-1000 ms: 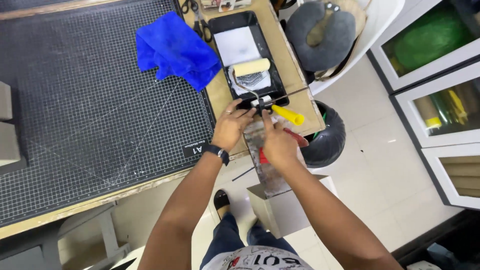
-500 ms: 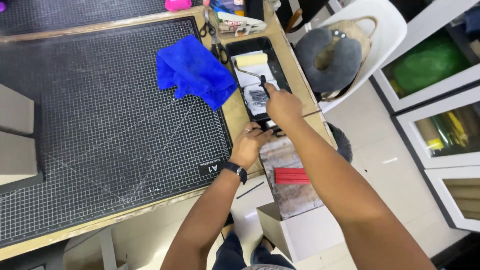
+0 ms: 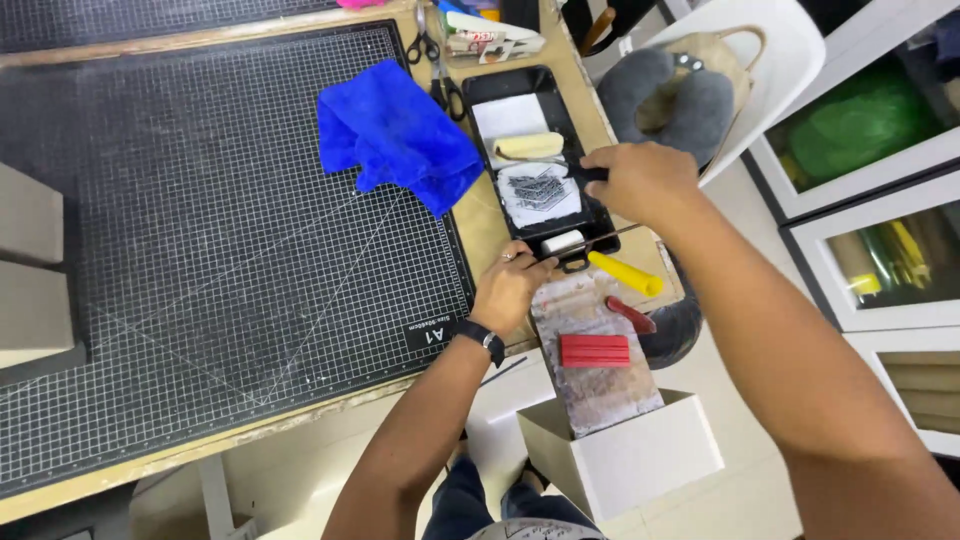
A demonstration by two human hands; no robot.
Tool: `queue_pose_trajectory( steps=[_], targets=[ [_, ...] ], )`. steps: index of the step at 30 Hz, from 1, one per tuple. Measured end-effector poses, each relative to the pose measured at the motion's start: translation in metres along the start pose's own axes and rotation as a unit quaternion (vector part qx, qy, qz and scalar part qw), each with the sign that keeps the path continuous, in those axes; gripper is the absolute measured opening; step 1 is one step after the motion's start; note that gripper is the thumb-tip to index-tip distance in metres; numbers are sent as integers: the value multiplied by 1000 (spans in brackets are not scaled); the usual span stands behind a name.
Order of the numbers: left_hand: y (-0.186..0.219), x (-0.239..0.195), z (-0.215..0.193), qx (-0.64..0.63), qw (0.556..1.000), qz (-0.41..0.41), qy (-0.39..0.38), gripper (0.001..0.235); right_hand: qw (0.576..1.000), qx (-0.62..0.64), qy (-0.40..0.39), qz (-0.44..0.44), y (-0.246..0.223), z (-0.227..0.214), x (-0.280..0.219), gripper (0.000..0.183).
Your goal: Covering a white box with black sheets by applying adhesive with a roller and smoothing the sheets with a scraper.
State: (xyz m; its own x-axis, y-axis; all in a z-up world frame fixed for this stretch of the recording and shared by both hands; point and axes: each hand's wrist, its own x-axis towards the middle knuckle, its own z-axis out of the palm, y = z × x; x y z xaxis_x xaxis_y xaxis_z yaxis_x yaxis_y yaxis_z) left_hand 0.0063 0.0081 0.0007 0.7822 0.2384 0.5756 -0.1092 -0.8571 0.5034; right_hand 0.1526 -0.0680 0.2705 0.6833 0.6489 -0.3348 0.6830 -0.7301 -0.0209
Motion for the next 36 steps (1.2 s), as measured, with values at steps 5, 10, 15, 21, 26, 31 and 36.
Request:
queue_pose_trajectory(
  steps=[5,10,15,21,26,31,36],
  targets=[
    [0,-5,0,12,1000,15,-22,18,995,-93,-28,7,-4,3,-34,36],
    [7,4,-12,-13,1000,12,-17,19,997,-38,61,-7,1,24,-9,34],
    [5,1,-6,-14,1000,-3,-21,20,993,-117,-7,15,5,17,-35,34],
    [-1,-2,6,4,1000,5,-13,19,995,-69,76,-6,3,23,-24,35],
    [-12,-6,20,17,1000,5,-24,16,995,-92,39,-3,1,32,-21,32],
    [-15,-10,29,24,999,7,-21,17,995,-80,60,-19,8,25,-34,33],
    [-5,-5,15,-4,1000,-4,-13,15,993,-88,75,-31,3,34,-30,30]
  ],
)
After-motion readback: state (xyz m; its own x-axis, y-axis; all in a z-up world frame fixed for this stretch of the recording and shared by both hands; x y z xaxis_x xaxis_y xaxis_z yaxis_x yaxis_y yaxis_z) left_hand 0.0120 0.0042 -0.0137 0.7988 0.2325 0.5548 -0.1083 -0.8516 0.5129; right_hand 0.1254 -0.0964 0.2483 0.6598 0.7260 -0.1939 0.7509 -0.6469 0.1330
